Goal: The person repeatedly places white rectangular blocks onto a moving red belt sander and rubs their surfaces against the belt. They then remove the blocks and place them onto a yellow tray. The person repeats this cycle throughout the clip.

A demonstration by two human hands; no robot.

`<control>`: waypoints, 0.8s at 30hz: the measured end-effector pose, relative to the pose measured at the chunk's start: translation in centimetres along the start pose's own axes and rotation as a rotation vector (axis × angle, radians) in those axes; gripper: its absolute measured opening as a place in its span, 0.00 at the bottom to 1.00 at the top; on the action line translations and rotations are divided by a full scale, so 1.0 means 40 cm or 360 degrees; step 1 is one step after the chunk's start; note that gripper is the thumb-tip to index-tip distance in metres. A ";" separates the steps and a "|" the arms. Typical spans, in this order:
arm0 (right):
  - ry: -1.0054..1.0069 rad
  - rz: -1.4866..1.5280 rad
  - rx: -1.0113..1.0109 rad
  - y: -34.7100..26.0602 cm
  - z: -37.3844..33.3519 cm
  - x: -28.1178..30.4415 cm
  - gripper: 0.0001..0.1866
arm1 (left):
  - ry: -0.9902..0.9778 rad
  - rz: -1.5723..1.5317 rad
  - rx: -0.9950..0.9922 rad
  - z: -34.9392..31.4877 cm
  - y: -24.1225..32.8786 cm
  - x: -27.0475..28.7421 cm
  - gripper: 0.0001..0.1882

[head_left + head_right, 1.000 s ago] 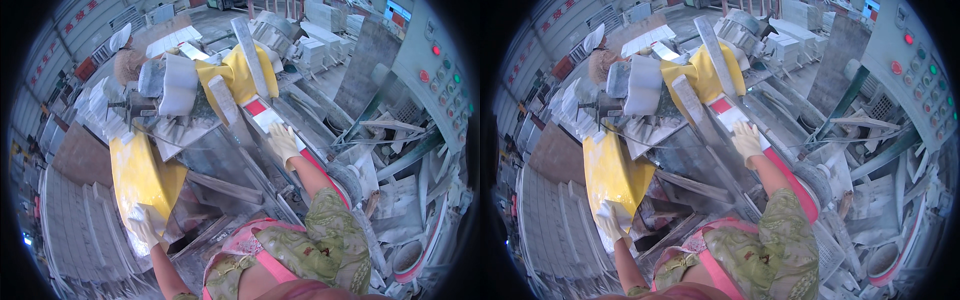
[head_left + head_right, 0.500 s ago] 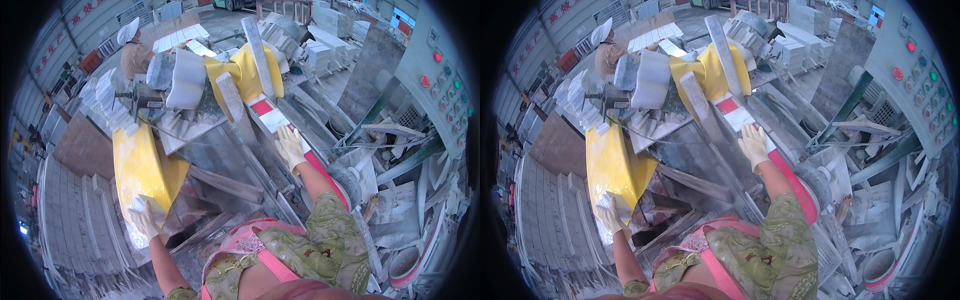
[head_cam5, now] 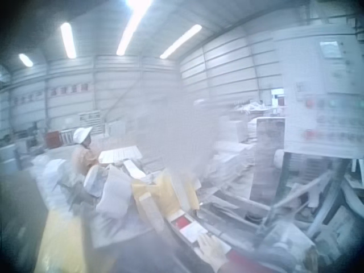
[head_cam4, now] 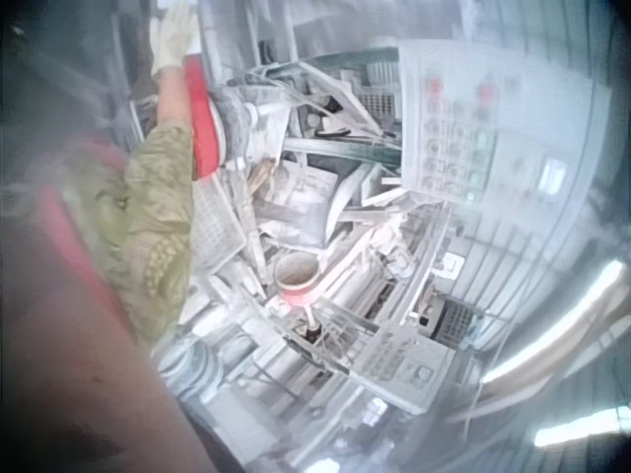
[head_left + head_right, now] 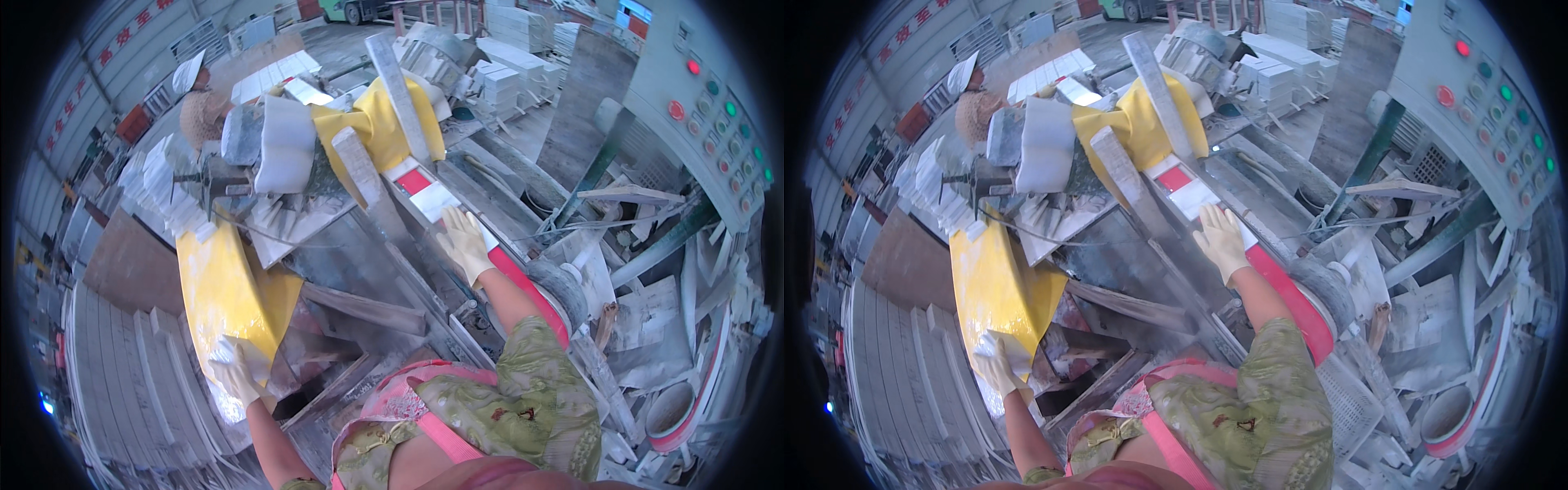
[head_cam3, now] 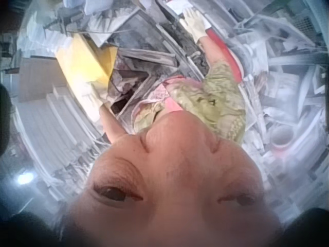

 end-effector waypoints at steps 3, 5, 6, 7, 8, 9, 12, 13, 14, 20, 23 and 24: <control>0.0052 -0.0006 -0.0008 0.003 -0.006 0.007 0.36 | 0.0026 -0.0068 0.0002 0.028 -0.029 -0.025 0.60; 0.0058 0.0002 -0.0011 0.004 -0.009 0.009 0.35 | -0.0057 -0.0408 0.0004 0.054 -0.058 -0.062 0.60; 0.0051 0.0013 -0.0012 0.005 -0.011 0.009 0.35 | -0.0072 -0.0517 -0.0005 0.066 -0.075 -0.078 0.60; 0.0035 0.0016 -0.0028 0.006 -0.013 0.008 0.35 | -0.0089 -0.0625 -0.0014 0.078 -0.090 -0.094 0.60; 0.0076 0.0027 0.0002 0.003 -0.014 0.014 0.35 | -0.0095 -0.0668 -0.0032 0.090 -0.104 -0.107 0.60; 0.0113 0.0030 0.0016 0.001 -0.016 0.020 0.35 | -0.0101 -0.0679 -0.0037 0.103 -0.115 -0.117 0.60; 0.0143 0.0065 0.0029 -0.001 -0.021 0.032 0.35 | -0.0100 -0.0645 -0.0033 0.124 -0.131 -0.133 0.60; 0.0140 0.0081 0.0029 -0.002 -0.023 0.035 0.35 | -0.0085 -0.0620 -0.0034 0.125 -0.130 -0.130 0.60; 0.0143 0.0090 0.0029 -0.002 -0.025 0.038 0.35 | -0.0048 -0.0589 -0.0043 0.123 -0.121 -0.123 0.60; 0.0145 0.0138 0.0035 -0.006 -0.036 0.051 0.34 | 0.0020 -0.0184 0.0014 0.052 -0.063 -0.051 0.59; 0.0159 0.0136 0.0033 -0.006 -0.040 0.054 0.34 | 0.0013 -0.0059 0.0005 0.030 -0.032 -0.024 0.59; 0.0169 0.0142 0.0037 -0.006 -0.041 0.056 0.34 | 0.0048 -0.0051 -0.0011 0.026 -0.025 -0.016 0.59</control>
Point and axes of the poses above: each hand's wrist, its own z-axis towards the middle knuckle, its own x-axis out of the back of the hand, y = z × x, the point moved 7 cm from there along z, towards the middle knuckle, and after that the axes turned 1 degree about z, right-handed, at the moved point
